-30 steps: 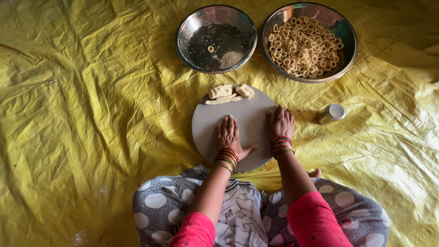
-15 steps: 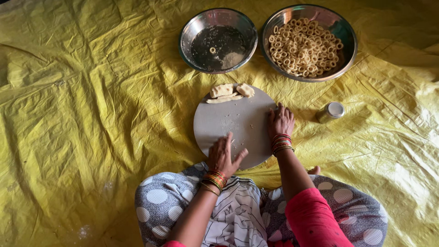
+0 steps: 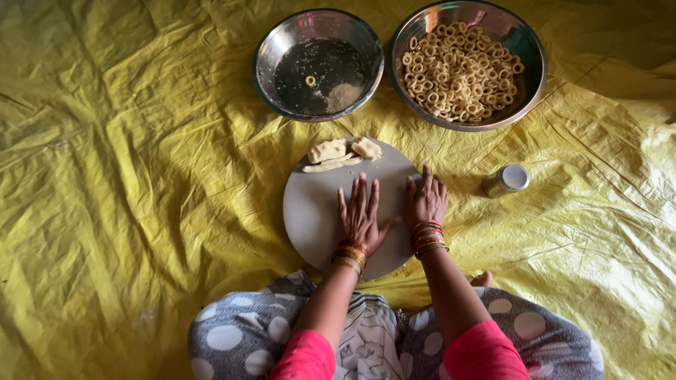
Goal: The person sits on a yellow tarp and shapes small pieces of dough into rings by hand. They roll the dough into thin strips, join the ends to form circles, and place the finished rings into a metal bowl.
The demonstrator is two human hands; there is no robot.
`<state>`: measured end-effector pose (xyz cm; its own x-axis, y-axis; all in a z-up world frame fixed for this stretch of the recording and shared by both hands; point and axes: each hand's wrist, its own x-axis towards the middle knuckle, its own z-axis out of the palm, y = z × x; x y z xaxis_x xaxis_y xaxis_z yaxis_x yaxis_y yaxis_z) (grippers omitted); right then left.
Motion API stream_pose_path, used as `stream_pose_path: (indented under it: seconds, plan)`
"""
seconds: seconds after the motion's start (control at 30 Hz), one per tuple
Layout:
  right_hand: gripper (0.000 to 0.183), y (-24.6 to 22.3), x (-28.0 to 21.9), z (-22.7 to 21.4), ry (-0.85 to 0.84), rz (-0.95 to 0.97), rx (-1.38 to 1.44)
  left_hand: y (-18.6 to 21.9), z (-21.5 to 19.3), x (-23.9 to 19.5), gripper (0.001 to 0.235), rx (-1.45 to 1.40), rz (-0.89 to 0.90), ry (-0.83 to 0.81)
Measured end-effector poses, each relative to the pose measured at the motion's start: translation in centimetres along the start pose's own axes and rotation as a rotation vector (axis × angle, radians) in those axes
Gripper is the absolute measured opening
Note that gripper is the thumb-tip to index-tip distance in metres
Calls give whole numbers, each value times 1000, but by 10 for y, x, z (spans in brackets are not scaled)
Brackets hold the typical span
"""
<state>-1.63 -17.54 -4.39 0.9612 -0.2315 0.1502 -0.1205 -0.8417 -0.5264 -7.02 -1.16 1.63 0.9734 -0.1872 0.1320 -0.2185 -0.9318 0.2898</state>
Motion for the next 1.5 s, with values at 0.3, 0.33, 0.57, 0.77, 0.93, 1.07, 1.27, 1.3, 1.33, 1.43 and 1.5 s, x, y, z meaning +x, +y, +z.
stream_pose_path:
  seconds: [0.3, 0.33, 0.57, 0.77, 0.93, 1.07, 1.27, 1.3, 1.33, 1.43, 1.5]
  plan:
    - [53, -1, -1, -2, -1, 43, 68, -11, 45, 73, 80, 14, 242, -57]
    - [53, -1, -1, -3, -2, 40, 65, -11, 44, 75, 80, 12, 270, -63]
    - [59, -5, 4, -8, -57, 69, 39, -8, 25, 64, 74, 136, 322, -179]
    - [60, -6, 5, -3, -63, 78, 6, -21, -5, 1, 92, 147, 376, -291]
    - [60, -5, 2, -7, -35, 76, 33, -20, -30, -55, 111, 97, 367, -286]
    - [60, -10, 1, -5, -13, 66, -20, -8, -22, -67, 91, 153, 260, -258]
    - [60, -9, -1, -7, -37, 61, 23, 4, 14, -22, 77, 47, 117, -88]
    - [61, -9, -1, -8, -34, 56, 35, 5, 19, -12, 76, 66, 98, -62]
    - [61, -9, -2, -8, -32, 52, 47, 7, 22, -1, 76, 75, 99, -49]
    - [61, -9, -1, -9, -12, 20, 41, 7, 31, 29, 77, 85, 74, -26]
    - [62, -8, 0, -9, -6, 19, 34, 5, 35, 48, 78, 65, 31, -41]
